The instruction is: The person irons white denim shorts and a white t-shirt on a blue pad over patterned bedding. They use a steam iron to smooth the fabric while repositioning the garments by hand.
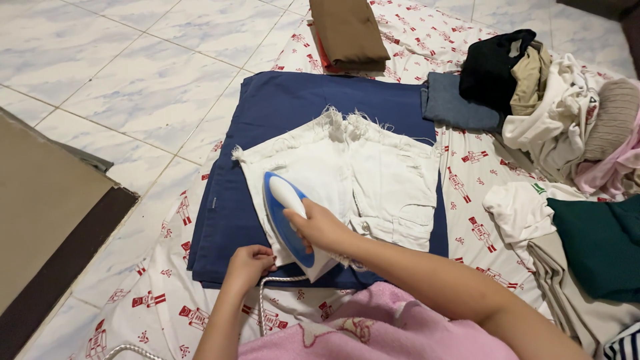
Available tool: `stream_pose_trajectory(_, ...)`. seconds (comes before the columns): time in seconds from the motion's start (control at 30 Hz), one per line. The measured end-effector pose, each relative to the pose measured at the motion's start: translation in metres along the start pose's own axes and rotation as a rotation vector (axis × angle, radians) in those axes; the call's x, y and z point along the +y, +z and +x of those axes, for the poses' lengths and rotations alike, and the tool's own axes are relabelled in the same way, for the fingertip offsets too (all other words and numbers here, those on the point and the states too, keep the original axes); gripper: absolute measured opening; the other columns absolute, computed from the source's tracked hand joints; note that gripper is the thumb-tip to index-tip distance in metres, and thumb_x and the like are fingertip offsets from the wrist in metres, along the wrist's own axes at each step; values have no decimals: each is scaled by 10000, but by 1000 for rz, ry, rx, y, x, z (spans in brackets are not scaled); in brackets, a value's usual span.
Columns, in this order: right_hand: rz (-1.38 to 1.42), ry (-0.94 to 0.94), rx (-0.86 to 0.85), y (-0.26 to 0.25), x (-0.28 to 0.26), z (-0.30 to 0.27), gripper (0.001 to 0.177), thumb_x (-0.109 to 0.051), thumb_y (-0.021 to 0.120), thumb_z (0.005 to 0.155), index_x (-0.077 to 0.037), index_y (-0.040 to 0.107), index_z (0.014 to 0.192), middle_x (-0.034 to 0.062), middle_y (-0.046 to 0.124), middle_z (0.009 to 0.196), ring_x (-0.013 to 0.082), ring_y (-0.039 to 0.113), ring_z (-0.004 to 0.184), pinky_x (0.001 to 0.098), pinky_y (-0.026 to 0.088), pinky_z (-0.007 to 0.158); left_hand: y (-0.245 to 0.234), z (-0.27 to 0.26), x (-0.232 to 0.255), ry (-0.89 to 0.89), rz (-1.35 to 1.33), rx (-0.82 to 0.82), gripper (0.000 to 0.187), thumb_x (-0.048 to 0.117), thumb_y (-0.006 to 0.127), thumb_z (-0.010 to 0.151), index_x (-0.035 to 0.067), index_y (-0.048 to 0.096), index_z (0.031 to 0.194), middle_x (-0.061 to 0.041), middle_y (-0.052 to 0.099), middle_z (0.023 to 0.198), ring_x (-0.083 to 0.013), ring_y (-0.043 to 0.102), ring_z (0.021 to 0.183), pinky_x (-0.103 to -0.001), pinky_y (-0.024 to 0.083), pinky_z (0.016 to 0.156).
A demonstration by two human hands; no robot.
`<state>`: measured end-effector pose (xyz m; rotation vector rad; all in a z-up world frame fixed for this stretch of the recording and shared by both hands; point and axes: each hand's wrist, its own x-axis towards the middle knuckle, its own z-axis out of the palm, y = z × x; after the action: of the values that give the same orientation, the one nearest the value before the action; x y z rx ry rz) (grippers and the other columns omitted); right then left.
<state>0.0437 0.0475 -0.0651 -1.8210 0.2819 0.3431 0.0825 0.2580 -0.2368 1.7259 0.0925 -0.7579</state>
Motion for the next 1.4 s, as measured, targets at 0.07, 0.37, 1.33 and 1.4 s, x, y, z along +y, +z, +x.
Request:
stream_pose_trajectory(0.07,-38,25,-12,2,-4,12,390,-382,560,1004,2,537,937,46,563,662,145,579,498,323,520,451,-2,0,-2,-15,18,0,151,4,707,860,-67,746,987,-104,771,779,-153,735,678,-262,557,595)
stream_pose_trajectory(0.37,-14,53,66,-6,2,22,351,-368,580,980,-18,553,972,47,570,670,148,565,501,332,510,444,-3,-2,4,-40,-58,-50,135,-3,696,866,-65,737,979,-108,772,799,-143,728,685,-261,552,620)
stream_pose_trajectory(1.33,20,141,221,-68,14,19,360,-325,579,993,34,544,1001,56,546,653,159,534,487,352,508,477,3,-11,7,4,126,43,150,53,731,859,-40,771,970,-95,790,776,-129,735,676,-260,550,615)
stream_pose_trajectory(1.4,-33,145,239,-63,19,9,366,-325,597,985,37,544,1001,65,560,655,165,546,484,360,508,474,2,-10,11,3,138,57,148,56,733,860,-38,771,969,-93,791,777,-129,734,677,-261,548,614)
